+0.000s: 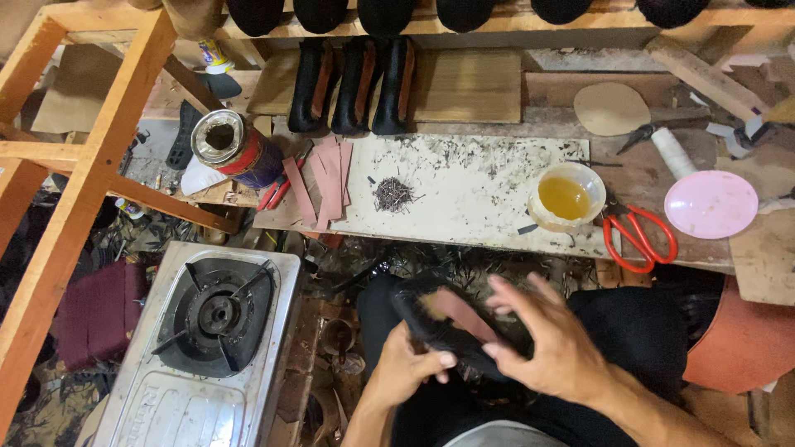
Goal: The person holds a black fabric shoe on their lap, applies yellow glue from a cup onto the sole area, then presses and smooths a pink insole board strip into place along the shoe bottom. At the end they place the finished shoe onto a shelf rack with other completed shoes.
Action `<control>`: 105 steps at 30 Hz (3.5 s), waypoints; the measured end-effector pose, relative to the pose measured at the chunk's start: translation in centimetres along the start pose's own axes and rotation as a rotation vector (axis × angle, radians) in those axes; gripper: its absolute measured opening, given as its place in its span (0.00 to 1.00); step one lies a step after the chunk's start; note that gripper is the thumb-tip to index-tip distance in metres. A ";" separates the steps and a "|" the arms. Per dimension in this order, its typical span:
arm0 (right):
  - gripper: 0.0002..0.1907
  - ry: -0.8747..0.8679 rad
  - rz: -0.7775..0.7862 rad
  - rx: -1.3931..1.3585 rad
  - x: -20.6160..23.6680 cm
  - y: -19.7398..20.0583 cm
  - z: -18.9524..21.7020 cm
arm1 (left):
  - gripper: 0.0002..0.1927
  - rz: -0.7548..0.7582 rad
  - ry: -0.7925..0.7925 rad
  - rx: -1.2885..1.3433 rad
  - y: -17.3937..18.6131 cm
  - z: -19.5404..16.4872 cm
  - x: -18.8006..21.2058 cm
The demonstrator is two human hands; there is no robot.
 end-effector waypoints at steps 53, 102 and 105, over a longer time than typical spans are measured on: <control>0.23 0.213 -0.047 -0.107 -1.2 1.2 -0.9 | 0.38 -0.024 0.027 0.574 -1.8 4.0 -5.5; 0.18 0.298 -0.048 -0.092 -0.8 0.2 -0.2 | 0.45 -0.006 -0.186 0.375 -4.2 -2.0 -2.9; 0.16 0.413 -0.036 0.012 0.4 -1.0 2.6 | 0.40 -0.056 -0.209 0.437 -3.9 -1.7 -3.0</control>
Point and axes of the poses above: each hand's wrist, its own x-axis away from the middle knuckle, its own y-axis out of the back of the hand, z = x × y, the point moved 8 cm from there along -x, towards the middle knuckle, and after that the axes turned 11 degrees about z, right-handed, at the moved point
